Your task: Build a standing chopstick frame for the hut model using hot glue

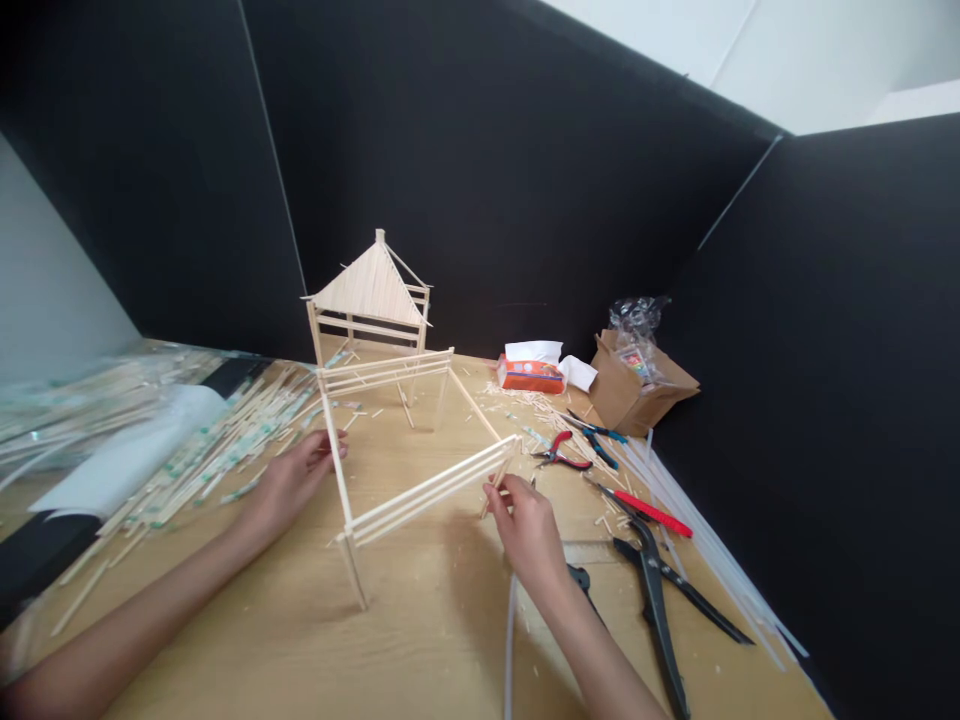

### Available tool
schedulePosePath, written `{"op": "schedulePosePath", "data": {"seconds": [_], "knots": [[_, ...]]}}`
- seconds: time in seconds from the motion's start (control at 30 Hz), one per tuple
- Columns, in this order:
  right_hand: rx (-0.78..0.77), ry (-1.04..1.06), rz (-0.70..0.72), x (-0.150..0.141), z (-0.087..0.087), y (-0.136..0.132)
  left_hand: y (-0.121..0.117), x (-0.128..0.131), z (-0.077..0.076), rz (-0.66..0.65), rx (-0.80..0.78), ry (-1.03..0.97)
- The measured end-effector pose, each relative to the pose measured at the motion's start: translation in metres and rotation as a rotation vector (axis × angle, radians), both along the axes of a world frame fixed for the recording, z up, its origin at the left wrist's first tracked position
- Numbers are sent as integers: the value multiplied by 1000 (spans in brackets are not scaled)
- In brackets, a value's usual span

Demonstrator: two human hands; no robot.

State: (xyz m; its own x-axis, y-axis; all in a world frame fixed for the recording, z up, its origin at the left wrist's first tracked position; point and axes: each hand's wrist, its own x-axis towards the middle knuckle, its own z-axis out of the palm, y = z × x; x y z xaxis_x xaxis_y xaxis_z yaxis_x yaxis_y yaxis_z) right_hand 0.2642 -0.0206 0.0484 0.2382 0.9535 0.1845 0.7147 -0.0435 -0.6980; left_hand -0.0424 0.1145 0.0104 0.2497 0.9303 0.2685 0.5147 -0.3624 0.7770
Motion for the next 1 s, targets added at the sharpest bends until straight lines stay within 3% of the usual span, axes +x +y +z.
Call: {"op": "schedulePosePath", "data": {"seconds": [0.4,0.7,1.0], "knots": [[-5,-68,62,4,12,18,-4,-4,10,41,54,41],[0,-32,212,13,11,59,-22,-20,22,130,92,88],[-39,39,382,16,12,105,-57,-35,16,151,-18,53]]}}
